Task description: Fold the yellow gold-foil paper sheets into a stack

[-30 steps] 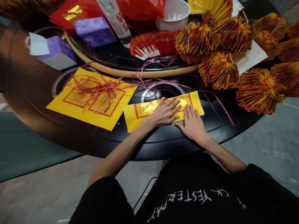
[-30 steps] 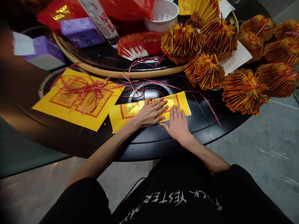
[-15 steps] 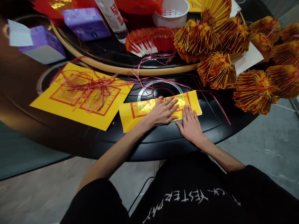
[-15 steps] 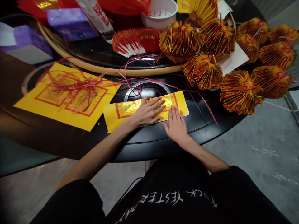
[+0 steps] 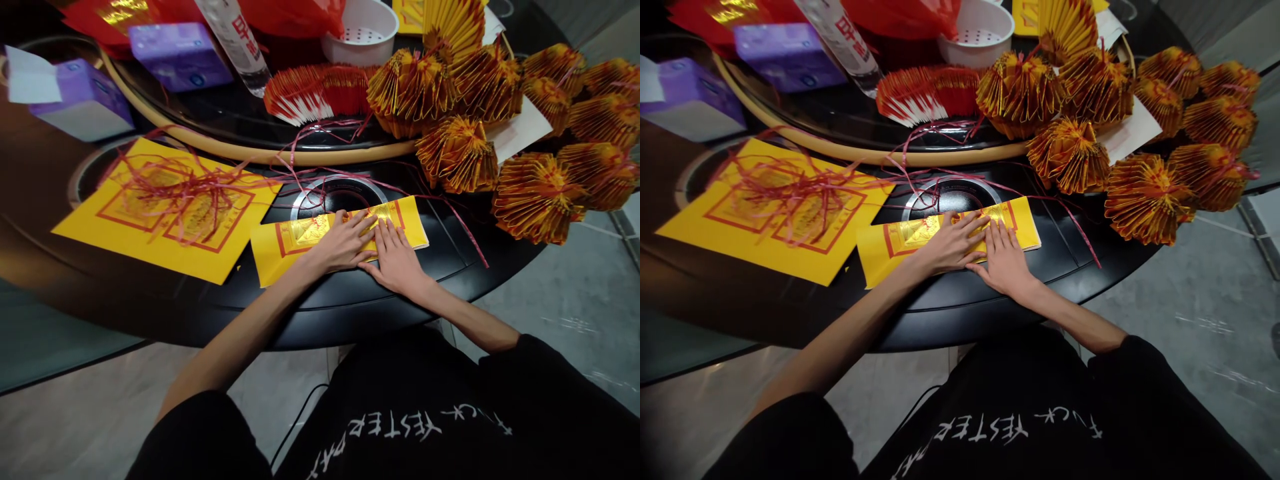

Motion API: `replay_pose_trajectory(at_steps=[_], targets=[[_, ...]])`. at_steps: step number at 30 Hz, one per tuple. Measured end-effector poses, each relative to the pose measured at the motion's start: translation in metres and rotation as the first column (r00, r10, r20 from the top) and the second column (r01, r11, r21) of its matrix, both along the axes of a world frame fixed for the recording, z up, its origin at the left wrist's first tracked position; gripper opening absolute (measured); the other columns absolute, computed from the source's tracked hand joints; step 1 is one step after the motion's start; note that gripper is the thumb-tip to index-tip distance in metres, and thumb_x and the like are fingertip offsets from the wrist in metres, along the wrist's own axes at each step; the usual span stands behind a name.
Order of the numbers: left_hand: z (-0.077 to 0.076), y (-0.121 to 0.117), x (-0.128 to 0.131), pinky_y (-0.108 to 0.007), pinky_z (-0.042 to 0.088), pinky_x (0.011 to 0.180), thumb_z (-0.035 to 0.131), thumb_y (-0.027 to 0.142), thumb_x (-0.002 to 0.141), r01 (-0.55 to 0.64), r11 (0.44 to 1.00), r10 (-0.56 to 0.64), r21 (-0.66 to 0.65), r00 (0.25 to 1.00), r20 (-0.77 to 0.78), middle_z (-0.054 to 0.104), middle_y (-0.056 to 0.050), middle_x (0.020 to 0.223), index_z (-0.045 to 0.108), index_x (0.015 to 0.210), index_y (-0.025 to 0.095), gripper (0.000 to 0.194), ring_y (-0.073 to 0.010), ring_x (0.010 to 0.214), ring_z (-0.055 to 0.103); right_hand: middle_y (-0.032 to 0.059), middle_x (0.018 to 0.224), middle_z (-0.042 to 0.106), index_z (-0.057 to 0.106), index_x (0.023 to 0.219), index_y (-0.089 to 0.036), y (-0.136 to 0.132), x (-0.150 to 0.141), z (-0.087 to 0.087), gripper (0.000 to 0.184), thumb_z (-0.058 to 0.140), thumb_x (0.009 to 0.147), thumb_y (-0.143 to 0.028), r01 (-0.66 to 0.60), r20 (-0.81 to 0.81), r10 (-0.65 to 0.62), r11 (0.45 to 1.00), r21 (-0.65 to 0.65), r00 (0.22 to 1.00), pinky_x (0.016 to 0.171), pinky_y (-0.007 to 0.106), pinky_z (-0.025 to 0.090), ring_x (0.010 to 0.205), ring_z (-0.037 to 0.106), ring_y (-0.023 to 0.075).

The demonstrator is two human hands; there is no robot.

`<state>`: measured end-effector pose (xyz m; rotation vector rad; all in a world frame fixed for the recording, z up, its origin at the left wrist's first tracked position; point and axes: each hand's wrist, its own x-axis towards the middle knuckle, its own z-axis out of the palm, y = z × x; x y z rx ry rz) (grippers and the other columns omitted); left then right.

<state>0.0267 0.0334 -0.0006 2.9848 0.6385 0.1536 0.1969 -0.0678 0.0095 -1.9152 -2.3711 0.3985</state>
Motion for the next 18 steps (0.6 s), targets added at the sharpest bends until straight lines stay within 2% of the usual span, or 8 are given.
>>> replay_pose_trajectory(at_steps=[9,15,18], targets=[[-0.002,0.000,-0.003,-0.063,0.028,0.110,0.034,0.057,0.107,-0.021,0.999,0.021,-0.036,1.000,-0.009,0.050,-0.024,0.160,0.057,0.149,0.017,0.063,-0.0440,0.146,0.045,0.0248,0.175,0.018,0.024,0.165,0.004,0.001,0.011,-0.012,0.103,0.035,0.101,-0.076,-0.029,-0.096,0.028,1.000,-0.007,0.995,0.134,0.050,0.012,0.165,0.013,0.0339],[-0.003,0.001,-0.005,-0.065,0.025,0.110,0.026,0.059,0.108,-0.021,0.999,0.019,-0.041,0.999,-0.035,0.048,-0.024,0.162,0.052,0.154,0.017,0.067,-0.0433,0.148,0.043,0.0256,0.174,0.020,0.026,0.165,0.005,-0.010,0.015,-0.011,0.102,0.038,0.102,-0.074,-0.003,-0.094,0.003,1.000,0.000,0.996,0.134,0.050,0.015,0.165,0.015,0.0350],[-0.004,0.002,-0.005,-0.065,0.025,0.112,0.028,0.059,0.108,-0.030,0.998,0.029,-0.052,0.999,-0.020,0.049,-0.024,0.161,0.053,0.154,0.018,0.066,-0.0435,0.148,0.044,0.0255,0.174,0.021,0.026,0.165,0.005,-0.017,0.018,-0.010,0.100,0.036,0.103,-0.073,0.014,-0.096,-0.014,1.000,0.007,0.995,0.134,0.051,0.018,0.165,0.016,0.0345]])
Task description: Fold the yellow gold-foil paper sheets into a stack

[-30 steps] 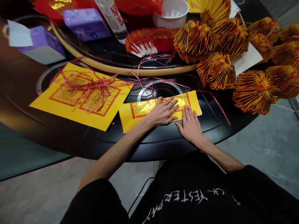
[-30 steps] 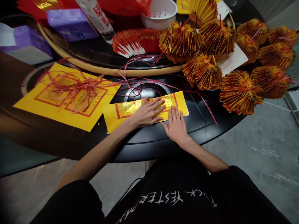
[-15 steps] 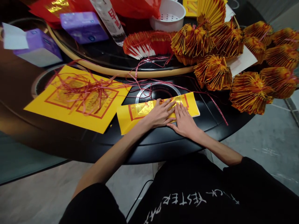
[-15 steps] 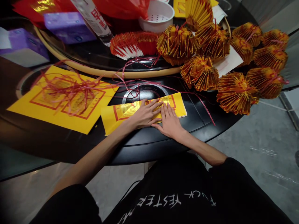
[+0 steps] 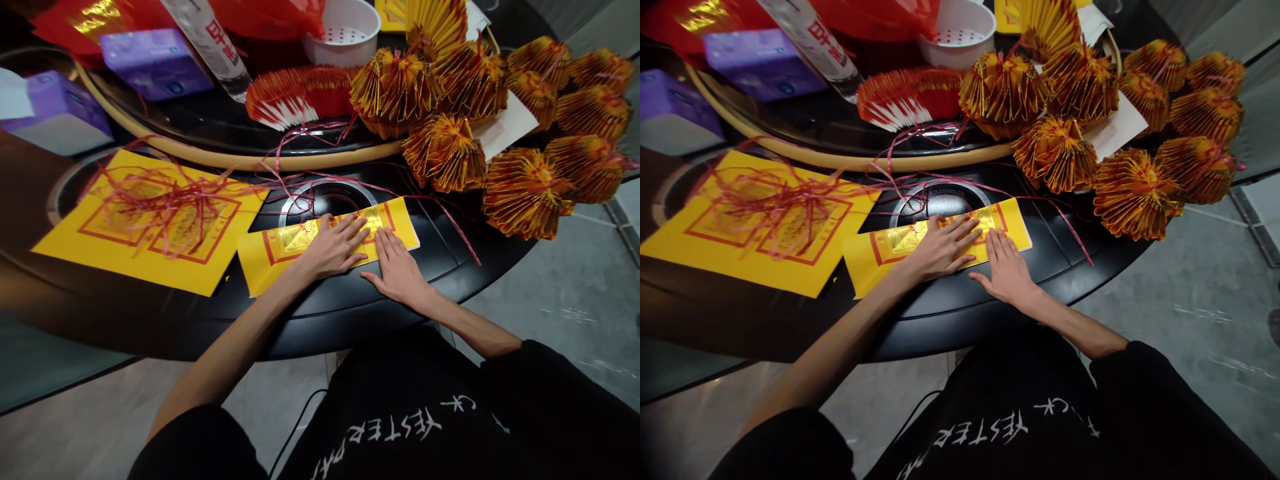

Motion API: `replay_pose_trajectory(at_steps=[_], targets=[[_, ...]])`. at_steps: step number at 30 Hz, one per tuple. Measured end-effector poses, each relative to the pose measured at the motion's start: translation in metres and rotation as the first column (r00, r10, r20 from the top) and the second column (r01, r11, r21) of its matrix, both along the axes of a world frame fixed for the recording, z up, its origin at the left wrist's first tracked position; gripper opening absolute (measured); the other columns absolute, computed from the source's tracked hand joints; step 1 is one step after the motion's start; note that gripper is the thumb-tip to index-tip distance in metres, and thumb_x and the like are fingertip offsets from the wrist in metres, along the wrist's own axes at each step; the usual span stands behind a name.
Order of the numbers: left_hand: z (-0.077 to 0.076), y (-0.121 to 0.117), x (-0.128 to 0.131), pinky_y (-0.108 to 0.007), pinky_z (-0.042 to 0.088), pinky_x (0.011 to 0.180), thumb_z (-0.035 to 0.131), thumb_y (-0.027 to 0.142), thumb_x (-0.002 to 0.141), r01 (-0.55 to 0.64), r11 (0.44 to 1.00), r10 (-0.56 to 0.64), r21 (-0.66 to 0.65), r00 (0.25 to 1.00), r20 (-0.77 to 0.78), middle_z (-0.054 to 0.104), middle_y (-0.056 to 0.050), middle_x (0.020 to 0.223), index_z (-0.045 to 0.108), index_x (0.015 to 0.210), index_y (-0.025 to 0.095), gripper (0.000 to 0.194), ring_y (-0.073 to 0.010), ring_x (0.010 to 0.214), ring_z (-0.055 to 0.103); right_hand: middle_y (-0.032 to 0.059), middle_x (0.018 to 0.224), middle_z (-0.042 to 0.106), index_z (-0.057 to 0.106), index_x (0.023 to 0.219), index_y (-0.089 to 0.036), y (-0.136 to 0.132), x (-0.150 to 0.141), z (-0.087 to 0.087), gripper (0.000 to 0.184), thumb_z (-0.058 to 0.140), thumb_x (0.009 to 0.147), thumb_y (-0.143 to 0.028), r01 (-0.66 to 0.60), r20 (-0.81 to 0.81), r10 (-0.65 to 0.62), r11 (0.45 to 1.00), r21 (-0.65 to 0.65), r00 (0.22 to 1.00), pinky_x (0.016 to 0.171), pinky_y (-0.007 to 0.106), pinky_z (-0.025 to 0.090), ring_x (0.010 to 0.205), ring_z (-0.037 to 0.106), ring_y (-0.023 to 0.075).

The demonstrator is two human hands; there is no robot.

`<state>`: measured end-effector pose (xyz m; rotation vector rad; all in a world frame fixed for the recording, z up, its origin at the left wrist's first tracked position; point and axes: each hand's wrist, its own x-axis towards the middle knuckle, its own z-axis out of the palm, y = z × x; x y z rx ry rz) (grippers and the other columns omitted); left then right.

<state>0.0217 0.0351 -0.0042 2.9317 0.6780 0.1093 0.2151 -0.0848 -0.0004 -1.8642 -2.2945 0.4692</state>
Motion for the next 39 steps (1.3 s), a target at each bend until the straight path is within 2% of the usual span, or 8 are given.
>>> replay_pose_trajectory(at_steps=[3,6,14,18,23,28,39], targets=[[0.001,0.000,0.000,-0.066,0.026,0.111,0.031,0.059,0.107,-0.003,1.000,0.003,-0.012,1.000,0.017,0.050,-0.025,0.160,0.054,0.153,0.018,0.066,-0.0451,0.146,0.046,0.0263,0.174,0.021,0.028,0.164,0.006,-0.010,0.005,-0.001,0.099,0.037,0.103,-0.072,0.033,0.000,-0.033,0.999,0.011,0.999,0.133,0.052,0.019,0.165,0.016,0.0347],[0.003,0.000,0.001,-0.067,0.026,0.109,0.026,0.059,0.108,0.006,1.000,-0.006,-0.004,1.000,-0.004,0.049,-0.027,0.160,0.052,0.154,0.017,0.069,-0.0453,0.146,0.045,0.0267,0.173,0.022,0.029,0.163,0.006,-0.021,0.012,-0.005,0.098,0.038,0.103,-0.070,0.056,0.005,-0.056,0.998,0.021,0.998,0.133,0.051,0.019,0.164,0.016,0.0349],[0.001,0.002,0.001,-0.065,0.026,0.110,0.027,0.065,0.106,0.012,1.000,-0.011,-0.013,0.998,0.059,0.051,-0.022,0.159,0.051,0.157,0.026,0.070,-0.0434,0.145,0.043,0.0260,0.172,0.026,0.028,0.164,0.004,-0.041,0.023,-0.012,0.090,0.038,0.105,-0.063,0.132,0.006,-0.133,0.990,0.058,0.991,0.131,0.055,0.023,0.164,0.018,0.0342],[0.003,0.002,0.001,-0.067,0.028,0.109,0.027,0.065,0.106,0.017,1.000,-0.017,-0.003,0.999,0.046,0.052,-0.023,0.158,0.050,0.159,0.023,0.071,-0.0443,0.145,0.044,0.0260,0.171,0.029,0.032,0.163,0.004,-0.045,0.025,-0.010,0.084,0.039,0.106,-0.058,0.152,0.018,-0.154,0.986,0.073,0.988,0.131,0.053,0.023,0.163,0.023,0.0340],[0.006,0.000,0.004,-0.068,0.029,0.108,0.039,0.060,0.104,0.015,1.000,-0.014,-0.010,0.998,0.054,0.053,-0.021,0.158,0.057,0.153,0.028,0.062,-0.0449,0.144,0.045,0.0255,0.170,0.033,0.029,0.165,0.001,-0.048,0.026,-0.010,0.077,0.036,0.108,-0.050,0.199,0.019,-0.202,0.975,0.098,0.979,0.130,0.055,0.025,0.162,0.027,0.0333],[0.009,-0.007,0.011,-0.069,0.032,0.107,0.046,0.051,0.104,-0.058,0.998,0.059,-0.017,0.995,0.086,0.059,-0.021,0.152,0.065,0.146,0.027,0.052,-0.0448,0.140,0.049,0.0259,0.169,0.034,0.030,0.165,0.000,-0.049,0.025,-0.011,0.077,0.037,0.107,-0.050,0.203,0.019,-0.206,0.972,0.118,0.978,0.129,0.055,0.026,0.161,0.029,0.0341],[0.012,-0.011,0.014,-0.069,0.033,0.107,0.051,0.057,0.102,-0.093,0.996,0.093,0.001,0.994,0.052,0.059,-0.021,0.152,0.067,0.144,0.025,0.055,-0.0445,0.141,0.050,0.0272,0.168,0.035,0.035,0.161,0.005,-0.049,0.026,-0.010,0.072,0.034,0.108,-0.045,0.202,0.031,-0.207,0.972,0.117,0.978,0.129,0.055,0.026,0.160,0.031,0.0345]])
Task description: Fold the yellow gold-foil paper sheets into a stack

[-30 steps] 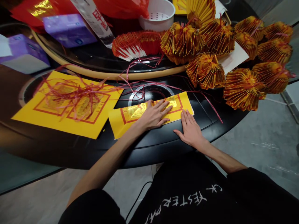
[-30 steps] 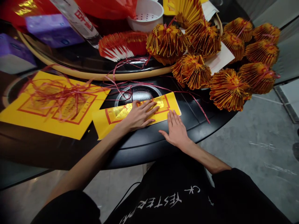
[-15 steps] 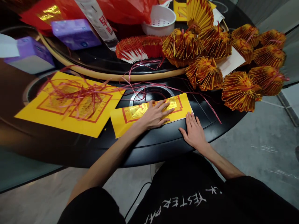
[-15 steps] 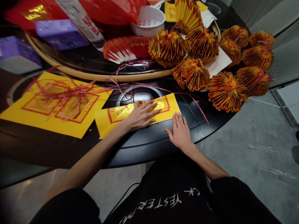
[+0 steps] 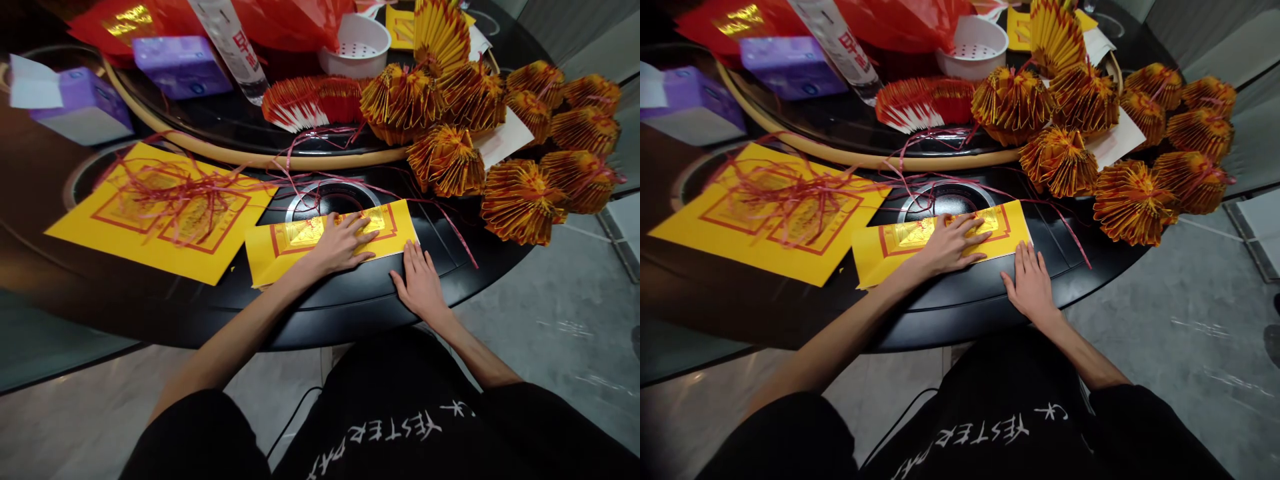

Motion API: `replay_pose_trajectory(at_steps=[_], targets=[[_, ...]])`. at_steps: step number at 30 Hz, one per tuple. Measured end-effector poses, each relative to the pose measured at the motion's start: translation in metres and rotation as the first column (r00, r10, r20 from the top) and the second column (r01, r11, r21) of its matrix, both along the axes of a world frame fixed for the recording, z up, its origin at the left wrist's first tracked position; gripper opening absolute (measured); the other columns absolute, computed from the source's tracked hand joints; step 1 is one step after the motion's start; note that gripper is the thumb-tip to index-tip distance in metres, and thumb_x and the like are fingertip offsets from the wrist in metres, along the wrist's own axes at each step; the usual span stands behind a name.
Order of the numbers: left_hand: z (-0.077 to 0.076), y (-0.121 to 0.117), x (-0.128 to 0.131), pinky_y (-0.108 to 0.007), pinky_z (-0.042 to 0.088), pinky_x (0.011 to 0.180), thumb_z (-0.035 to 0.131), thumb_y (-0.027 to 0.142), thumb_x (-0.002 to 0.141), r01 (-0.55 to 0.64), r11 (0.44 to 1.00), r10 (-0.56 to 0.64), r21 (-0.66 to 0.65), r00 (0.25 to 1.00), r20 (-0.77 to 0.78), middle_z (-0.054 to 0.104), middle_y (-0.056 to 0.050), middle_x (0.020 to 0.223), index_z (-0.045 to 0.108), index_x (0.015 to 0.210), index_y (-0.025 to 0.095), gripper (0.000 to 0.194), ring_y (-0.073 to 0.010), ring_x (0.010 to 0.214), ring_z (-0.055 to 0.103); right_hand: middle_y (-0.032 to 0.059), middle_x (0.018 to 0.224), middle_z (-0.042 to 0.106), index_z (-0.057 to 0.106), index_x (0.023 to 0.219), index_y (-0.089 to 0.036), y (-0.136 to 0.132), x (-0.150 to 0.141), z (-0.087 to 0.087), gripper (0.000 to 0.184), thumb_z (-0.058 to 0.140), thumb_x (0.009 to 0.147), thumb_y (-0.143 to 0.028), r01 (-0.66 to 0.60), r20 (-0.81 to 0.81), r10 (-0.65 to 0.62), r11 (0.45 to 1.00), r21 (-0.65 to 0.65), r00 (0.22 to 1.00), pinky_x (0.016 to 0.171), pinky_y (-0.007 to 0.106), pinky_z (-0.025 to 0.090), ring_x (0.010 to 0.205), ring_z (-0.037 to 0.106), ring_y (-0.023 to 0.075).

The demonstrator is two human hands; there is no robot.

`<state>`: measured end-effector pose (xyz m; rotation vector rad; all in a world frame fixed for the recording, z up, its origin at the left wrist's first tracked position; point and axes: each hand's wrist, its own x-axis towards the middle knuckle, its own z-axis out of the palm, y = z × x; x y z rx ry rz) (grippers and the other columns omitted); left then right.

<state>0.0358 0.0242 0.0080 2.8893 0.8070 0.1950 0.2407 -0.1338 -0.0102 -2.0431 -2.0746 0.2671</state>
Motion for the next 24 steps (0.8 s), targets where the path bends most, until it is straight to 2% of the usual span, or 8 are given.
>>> replay_pose_trajectory(at_steps=[5,13,24], targets=[[0.0001,-0.0008,-0.0001,-0.067,0.032,0.108,0.053,0.068,0.098,-0.011,1.000,0.012,-0.017,0.999,0.041,0.060,-0.018,0.151,0.067,0.143,0.029,0.061,-0.0434,0.140,0.050,0.0266,0.169,0.034,0.034,0.162,0.004,-0.0004,0.0005,0.0006,0.072,0.032,0.109,-0.044,0.000,0.001,0.000,1.000,0.004,1.000,0.129,0.055,0.026,0.160,0.030,0.0344],[-0.0050,0.0017,-0.0006,-0.067,0.032,0.108,0.048,0.072,0.098,0.002,1.000,0.000,-0.023,0.997,0.079,0.061,-0.019,0.150,0.069,0.141,0.029,0.064,-0.0426,0.140,0.051,0.0254,0.169,0.034,0.035,0.162,0.002,-0.0006,0.0024,-0.0023,0.070,0.032,0.109,-0.044,-0.005,-0.009,0.005,1.000,0.012,1.000,0.129,0.054,0.027,0.160,0.031,0.0335],[-0.0047,-0.0011,-0.0020,-0.068,0.029,0.113,0.050,0.067,0.100,-0.005,0.999,0.007,-0.039,0.999,0.044,0.057,-0.019,0.155,0.066,0.145,0.027,0.062,-0.0433,0.145,0.048,0.0260,0.169,0.035,0.035,0.162,0.002,-0.0007,0.0007,-0.0030,0.069,0.034,0.109,-0.042,0.010,-0.009,-0.010,1.000,0.011,1.000,0.129,0.054,0.027,0.160,0.031,0.0335]])
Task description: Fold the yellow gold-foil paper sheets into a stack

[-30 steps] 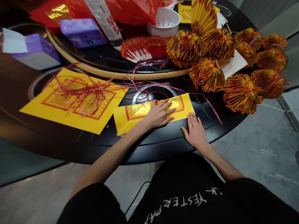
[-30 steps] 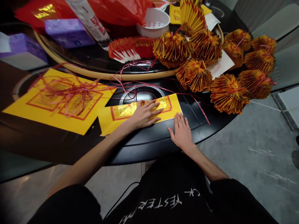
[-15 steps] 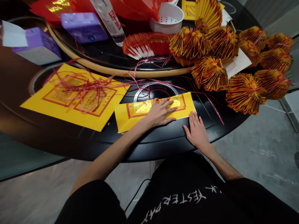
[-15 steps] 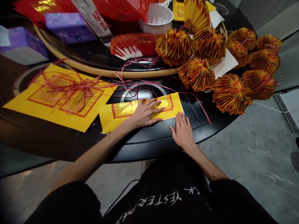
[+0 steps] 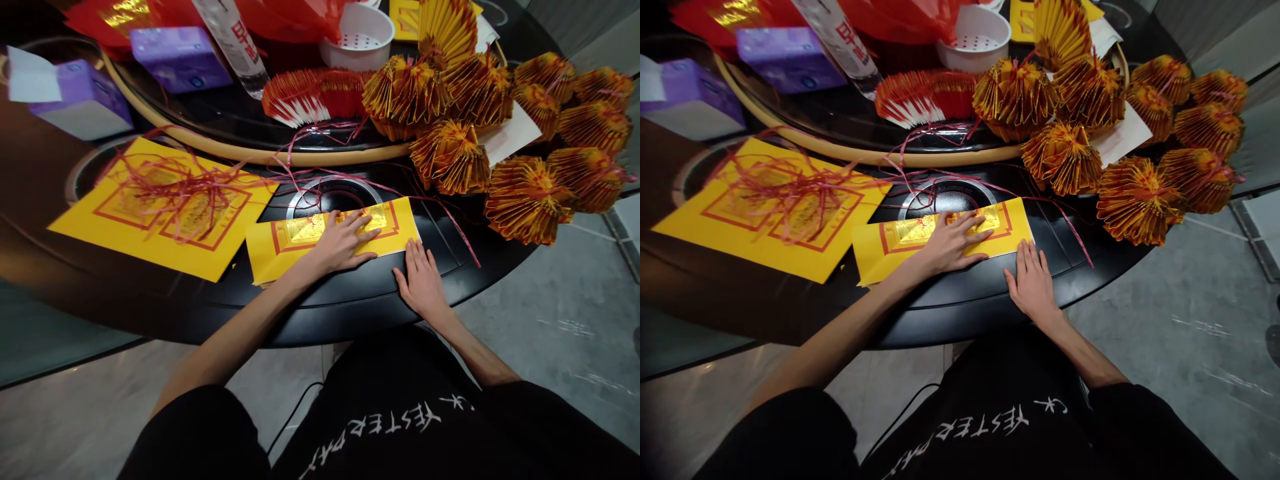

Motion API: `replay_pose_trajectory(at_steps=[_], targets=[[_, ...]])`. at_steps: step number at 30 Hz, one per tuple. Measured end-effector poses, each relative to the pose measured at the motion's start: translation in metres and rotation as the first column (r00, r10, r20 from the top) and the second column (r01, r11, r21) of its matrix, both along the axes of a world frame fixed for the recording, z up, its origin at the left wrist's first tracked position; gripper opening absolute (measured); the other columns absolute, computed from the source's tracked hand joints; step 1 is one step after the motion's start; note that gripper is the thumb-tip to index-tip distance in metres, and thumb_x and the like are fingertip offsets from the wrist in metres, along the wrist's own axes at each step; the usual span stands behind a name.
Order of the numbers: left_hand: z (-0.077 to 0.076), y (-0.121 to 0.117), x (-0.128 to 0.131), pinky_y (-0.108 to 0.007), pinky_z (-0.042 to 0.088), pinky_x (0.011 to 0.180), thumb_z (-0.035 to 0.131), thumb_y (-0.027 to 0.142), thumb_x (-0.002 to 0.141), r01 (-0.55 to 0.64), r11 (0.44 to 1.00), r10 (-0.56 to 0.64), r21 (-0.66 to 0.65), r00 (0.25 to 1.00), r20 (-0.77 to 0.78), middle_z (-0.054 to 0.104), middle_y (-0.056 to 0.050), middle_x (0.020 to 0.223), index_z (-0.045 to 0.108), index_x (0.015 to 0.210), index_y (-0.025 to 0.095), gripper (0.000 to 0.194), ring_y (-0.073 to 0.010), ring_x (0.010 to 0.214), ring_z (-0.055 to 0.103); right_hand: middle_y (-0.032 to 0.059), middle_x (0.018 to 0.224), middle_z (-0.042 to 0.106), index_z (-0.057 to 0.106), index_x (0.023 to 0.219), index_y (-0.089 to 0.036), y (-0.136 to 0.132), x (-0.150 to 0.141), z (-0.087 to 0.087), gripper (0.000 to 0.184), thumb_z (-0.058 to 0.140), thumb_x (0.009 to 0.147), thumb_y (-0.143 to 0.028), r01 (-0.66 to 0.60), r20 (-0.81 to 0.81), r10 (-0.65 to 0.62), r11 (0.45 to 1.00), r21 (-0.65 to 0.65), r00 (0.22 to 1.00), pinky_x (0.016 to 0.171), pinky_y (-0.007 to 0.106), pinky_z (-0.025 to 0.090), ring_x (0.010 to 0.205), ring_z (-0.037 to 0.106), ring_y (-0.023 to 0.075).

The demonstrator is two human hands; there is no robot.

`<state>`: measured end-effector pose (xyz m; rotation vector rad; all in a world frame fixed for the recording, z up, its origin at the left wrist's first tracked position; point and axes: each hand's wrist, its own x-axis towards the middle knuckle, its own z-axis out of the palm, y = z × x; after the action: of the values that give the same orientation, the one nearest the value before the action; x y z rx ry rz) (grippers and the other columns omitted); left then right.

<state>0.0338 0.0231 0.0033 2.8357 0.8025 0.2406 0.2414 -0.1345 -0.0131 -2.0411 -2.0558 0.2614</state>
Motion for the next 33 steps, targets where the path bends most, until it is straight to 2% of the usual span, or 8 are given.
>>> replay_pose_trajectory(at_steps=[13,22,25,28,31,33], targets=[[0.002,-0.003,0.001,-0.067,0.031,0.113,0.048,0.067,0.101,-0.009,0.999,0.011,0.036,0.998,-0.061,0.055,-0.019,0.157,0.064,0.147,0.027,0.063,-0.0426,0.146,0.047,0.0251,0.167,0.039,0.035,0.162,0.001,-0.001,0.000,-0.001,0.068,0.033,0.109,-0.041,-0.005,0.025,0.005,1.000,0.024,1.000,0.128,0.054,0.028,0.159,0.033,0.0335],[-0.001,-0.001,-0.001,-0.068,0.025,0.117,0.047,0.067,0.101,-0.007,1.000,0.007,0.003,1.000,-0.026,0.053,-0.017,0.160,0.063,0.147,0.028,0.062,-0.0419,0.148,0.046,0.0252,0.169,0.034,0.031,0.164,0.001,0.000,0.001,0.000,0.068,0.034,0.109,-0.039,-0.014,0.026,0.014,1.000,0.001,1.000,0.129,0.055,0.027,0.161,0.028,0.0335],[-0.002,0.000,-0.001,-0.069,0.022,0.119,0.042,0.069,0.102,-0.013,0.999,0.013,-0.037,1.000,-0.005,0.052,-0.019,0.160,0.053,0.156,0.024,0.071,-0.0414,0.151,0.043,0.0236,0.169,0.035,0.035,0.163,0.001,0.003,0.000,0.009,0.068,0.034,0.110,-0.042,-0.052,0.020,0.052,0.999,0.009,0.998,0.130,0.056,0.024,0.162,0.027,0.0342],[-0.004,0.001,-0.002,-0.068,0.021,0.120,0.037,0.071,0.102,-0.042,0.995,0.046,-0.089,0.998,0.046,0.048,-0.024,0.162,0.031,0.167,0.013,0.087,-0.0408,0.152,0.043,0.0219,0.169,0.037,0.038,0.162,0.000,0.015,-0.004,0.020,0.070,0.033,0.110,-0.047,-0.182,0.019,0.183,0.983,-0.007,0.983,0.132,0.056,0.019,0.163,0.022,0.0333],[-0.004,0.002,-0.004,-0.064,0.020,0.120,0.029,0.059,0.106,-0.059,0.988,0.071,-0.140,0.994,0.086,0.049,-0.024,0.161,0.017,0.170,0.012,0.081,-0.0373,0.152,0.044,0.0203,0.169,0.038,0.039,0.162,-0.001,0.037,-0.012,0.029,0.072,0.032,0.110,-0.051,-0.321,0.014,0.322,0.946,-0.046,0.947,0.133,0.052,0.016,0.163,0.022,0.0308],[-0.003,0.002,-0.005,-0.062,0.019,0.121,0.025,0.052,0.107,-0.053,0.984,0.072,-0.172,0.991,0.109,0.053,-0.021,0.159,0.013,0.170,0.013,0.075,-0.0346,0.152,0.044,0.0203,0.169,0.038,0.040,0.161,-0.001,0.056,-0.018,0.033,0.074,0.033,0.110,-0.054,-0.366,0.017,0.368,0.928,-0.067,0.930,0.134,0.051,0.014,0.163,0.024,0.0299]])
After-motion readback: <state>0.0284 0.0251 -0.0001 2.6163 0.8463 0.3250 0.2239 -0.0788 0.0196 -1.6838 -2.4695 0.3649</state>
